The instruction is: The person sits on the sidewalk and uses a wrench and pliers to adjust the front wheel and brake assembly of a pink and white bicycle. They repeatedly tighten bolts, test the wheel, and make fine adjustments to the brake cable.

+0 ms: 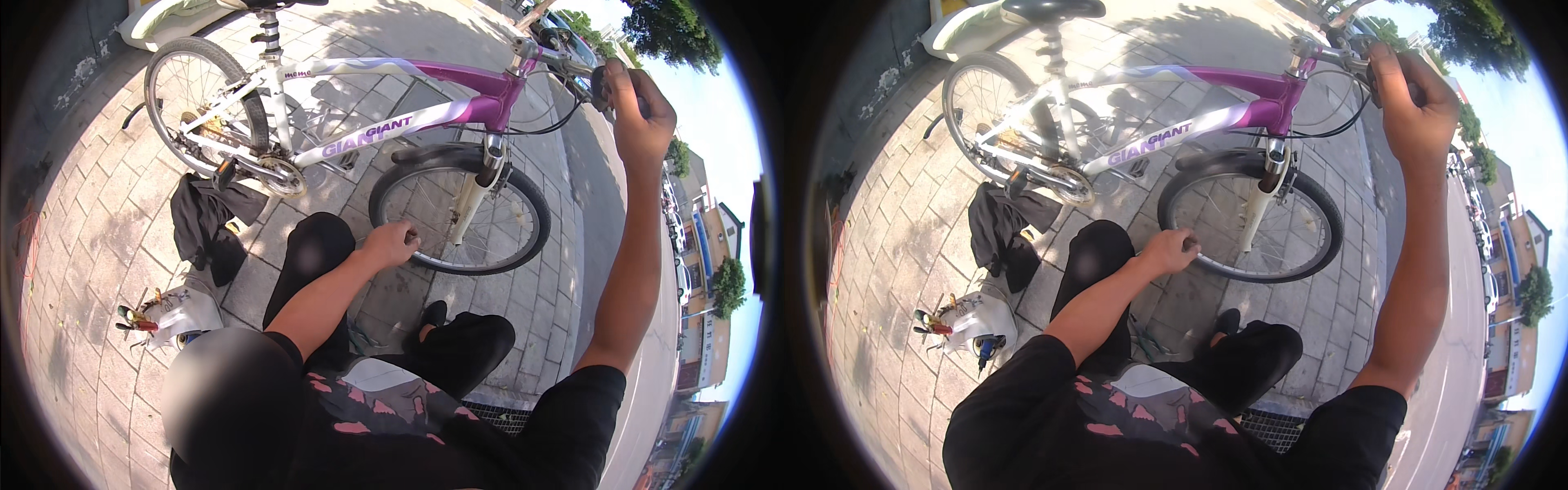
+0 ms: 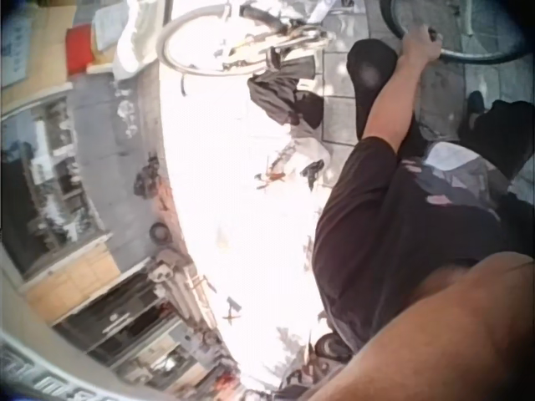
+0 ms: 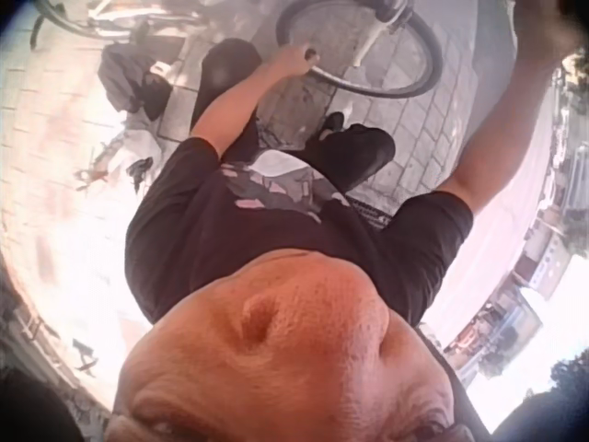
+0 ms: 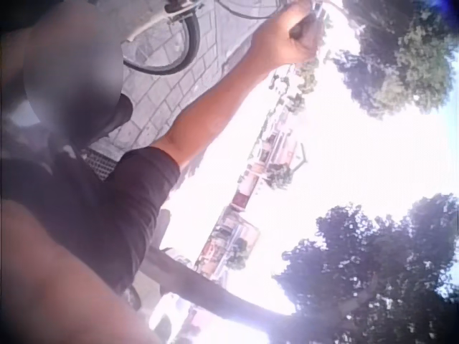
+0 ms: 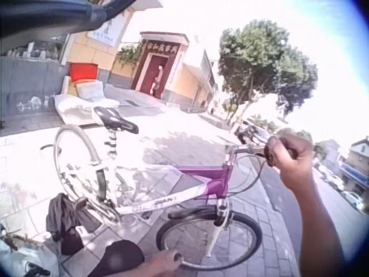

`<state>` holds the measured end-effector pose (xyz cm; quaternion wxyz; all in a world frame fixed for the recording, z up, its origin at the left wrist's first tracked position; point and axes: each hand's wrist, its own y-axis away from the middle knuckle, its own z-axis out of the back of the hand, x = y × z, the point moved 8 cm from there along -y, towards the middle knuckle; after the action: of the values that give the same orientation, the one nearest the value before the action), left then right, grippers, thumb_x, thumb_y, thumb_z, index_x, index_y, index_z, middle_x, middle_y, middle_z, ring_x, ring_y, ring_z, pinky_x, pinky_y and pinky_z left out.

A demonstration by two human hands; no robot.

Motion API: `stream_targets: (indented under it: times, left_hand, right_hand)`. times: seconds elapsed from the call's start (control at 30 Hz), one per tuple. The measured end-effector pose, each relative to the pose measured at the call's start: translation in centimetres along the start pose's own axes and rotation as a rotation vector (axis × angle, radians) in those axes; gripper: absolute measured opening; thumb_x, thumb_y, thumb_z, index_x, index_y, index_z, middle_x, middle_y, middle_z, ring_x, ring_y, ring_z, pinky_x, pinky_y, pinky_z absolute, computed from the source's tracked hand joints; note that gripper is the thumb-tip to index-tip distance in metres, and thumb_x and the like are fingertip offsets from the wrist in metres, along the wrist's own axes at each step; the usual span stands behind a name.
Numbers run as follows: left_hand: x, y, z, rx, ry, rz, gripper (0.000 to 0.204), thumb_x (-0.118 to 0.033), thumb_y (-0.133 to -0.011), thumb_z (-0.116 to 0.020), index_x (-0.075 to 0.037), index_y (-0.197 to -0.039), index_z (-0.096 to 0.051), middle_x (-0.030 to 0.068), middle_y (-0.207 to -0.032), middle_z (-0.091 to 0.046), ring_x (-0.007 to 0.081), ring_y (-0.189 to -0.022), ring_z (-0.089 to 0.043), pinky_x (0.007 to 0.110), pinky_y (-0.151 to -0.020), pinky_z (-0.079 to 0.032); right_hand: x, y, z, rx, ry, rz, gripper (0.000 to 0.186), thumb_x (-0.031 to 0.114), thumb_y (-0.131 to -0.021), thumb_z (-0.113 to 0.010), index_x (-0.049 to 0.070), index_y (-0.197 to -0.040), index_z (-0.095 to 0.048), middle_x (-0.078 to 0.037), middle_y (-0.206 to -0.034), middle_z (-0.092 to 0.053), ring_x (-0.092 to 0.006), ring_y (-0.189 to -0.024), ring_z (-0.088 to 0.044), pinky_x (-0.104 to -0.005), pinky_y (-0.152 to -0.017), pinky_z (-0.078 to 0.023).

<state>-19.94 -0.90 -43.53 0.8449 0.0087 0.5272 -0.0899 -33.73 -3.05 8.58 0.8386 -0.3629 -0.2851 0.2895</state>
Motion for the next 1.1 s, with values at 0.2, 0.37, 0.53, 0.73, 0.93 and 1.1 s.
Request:
stream_targets:
  times: [0.2,0.37,0.53,0.73,0.93,1.1]
  left_hand:
    - [-1.1,0.3,1.2,0.041,-0.019,-0.036,0.035,-0.029,-0.097,-0.072,-0.002,-0.119,-0.072,0.0164,-0.104,-0.080,0.0359,-0.099,-0.076,0.046,-0.088,-0.059]
    - [-1.6,0.0,-0.3,0.048,-0.037,-0.061,0.032,-0.028,-0.097,-0.072,-0.004,-0.118,-0.071,0.0152,-0.102,-0.079,0.0352,-0.096,-0.076,0.046,-0.086,-0.059]
    - [-3.1,0.1,0.9,0.008,-0.002,-0.051,0.035,-0.029,-0.099,-0.072,-0.003,-0.122,-0.070,0.0151,-0.102,-0.079,0.0309,-0.094,-0.077,0.043,-0.086,-0.060]
    - [-3.6,-0.7,-0.8,-0.031,0.032,-0.097,0.033,-0.028,-0.098,-0.071,-0.004,-0.121,-0.070,0.0158,-0.103,-0.079,0.0326,-0.093,-0.077,0.043,-0.084,-0.059]
    - [-3.4,-0.3,-1.3,-0.002,-0.005,-0.101,0.033,-0.029,-0.098,-0.071,-0.003,-0.118,-0.071,0.0170,-0.102,-0.080,0.0336,-0.094,-0.077,0.044,-0.085,-0.060]
    - [-2.4,-1.1,-0.9,0.018,-0.030,-0.071,0.032,-0.028,-0.099,-0.071,-0.002,-0.118,-0.073,0.0171,-0.102,-0.080,0.0342,-0.092,-0.077,0.044,-0.084,-0.059]
  right_hand:
    - [-0.8,3.3,5.9,-0.048,-0.041,0.068,0.024,0.027,-0.106,-0.073,0.004,-0.106,-0.081,-0.006,-0.092,-0.076,-0.0108,-0.088,-0.069,-0.0270,-0.082,-0.054]
    - [-2.1,9.0,12.7,0.041,0.258,-0.058,0.036,0.028,-0.114,-0.058,0.004,-0.138,-0.073,-0.014,-0.131,-0.075,-0.0212,-0.123,-0.068,-0.0393,-0.111,-0.051]
    - [-2.2,11.4,17.7,0.150,0.847,-0.246,0.039,0.030,-0.107,-0.065,0.000,-0.131,-0.073,-0.018,-0.107,-0.077,-0.0235,-0.093,-0.072,-0.0358,-0.085,-0.054]
    - [-6.3,6.9,16.9,0.520,1.373,-0.698,0.041,0.033,-0.087,-0.076,-0.001,-0.109,-0.075,-0.022,-0.103,-0.078,-0.0331,-0.097,-0.078,-0.0436,-0.087,-0.059]
    - [-15.6,7.6,19.1,0.499,1.439,-0.643,0.033,0.018,-0.086,-0.069,-0.003,-0.111,-0.075,-0.021,-0.098,-0.079,-0.0342,-0.091,-0.078,-0.0469,-0.080,-0.061]
    - [-20.2,8.0,23.8,0.554,1.349,-0.805,0.038,0.021,-0.082,-0.074,-0.009,-0.105,-0.074,-0.021,-0.095,-0.077,-0.0288,-0.082,-0.077,-0.0441,-0.075,-0.060]
